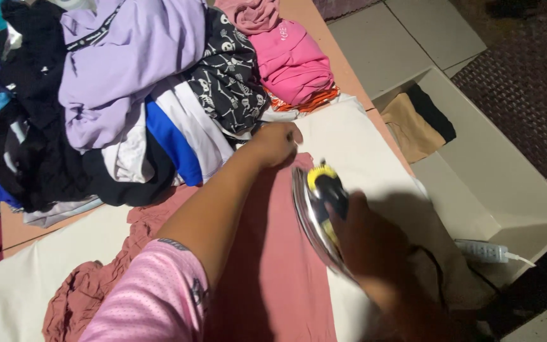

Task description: Ironing a pink shirt on a makeshift ironing board (table with a white cloth).

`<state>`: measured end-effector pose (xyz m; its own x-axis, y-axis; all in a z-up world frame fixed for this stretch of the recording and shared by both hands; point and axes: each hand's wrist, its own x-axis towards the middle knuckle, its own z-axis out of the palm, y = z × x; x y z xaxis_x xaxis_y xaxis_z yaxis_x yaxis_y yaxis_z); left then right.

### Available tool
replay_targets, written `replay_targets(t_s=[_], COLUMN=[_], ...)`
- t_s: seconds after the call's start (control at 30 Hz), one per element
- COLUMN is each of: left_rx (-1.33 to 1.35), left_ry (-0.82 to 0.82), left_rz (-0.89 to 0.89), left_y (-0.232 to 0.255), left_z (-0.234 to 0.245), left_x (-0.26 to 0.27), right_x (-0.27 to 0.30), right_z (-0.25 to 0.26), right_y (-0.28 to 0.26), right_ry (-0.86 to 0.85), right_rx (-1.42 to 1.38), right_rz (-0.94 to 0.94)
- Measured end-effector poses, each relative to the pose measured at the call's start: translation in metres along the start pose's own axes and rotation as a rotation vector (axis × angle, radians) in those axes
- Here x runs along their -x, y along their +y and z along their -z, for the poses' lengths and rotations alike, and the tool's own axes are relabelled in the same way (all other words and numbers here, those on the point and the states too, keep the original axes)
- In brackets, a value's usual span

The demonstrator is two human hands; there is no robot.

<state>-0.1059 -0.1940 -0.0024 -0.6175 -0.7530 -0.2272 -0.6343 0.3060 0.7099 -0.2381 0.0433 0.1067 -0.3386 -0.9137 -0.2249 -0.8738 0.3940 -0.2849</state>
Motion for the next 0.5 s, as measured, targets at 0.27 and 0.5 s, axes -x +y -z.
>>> replay_targets(t_s=[0.27,0.5], left_rx=[-0.051,-0.366], left_ry=[0.486,0.768], left_rz=[-0.289,-0.224], left_y=[0.003,-0.018], left_z=[0.023,0.031], left_x=[0.079,0.205], right_x=[-0.037,0.009], right_z=[-0.01,0.0], right_y=[-0.02,0.002], right_ry=[0.432,0.05], right_rx=[0.062,0.088], right_rz=[0.425,0.242])
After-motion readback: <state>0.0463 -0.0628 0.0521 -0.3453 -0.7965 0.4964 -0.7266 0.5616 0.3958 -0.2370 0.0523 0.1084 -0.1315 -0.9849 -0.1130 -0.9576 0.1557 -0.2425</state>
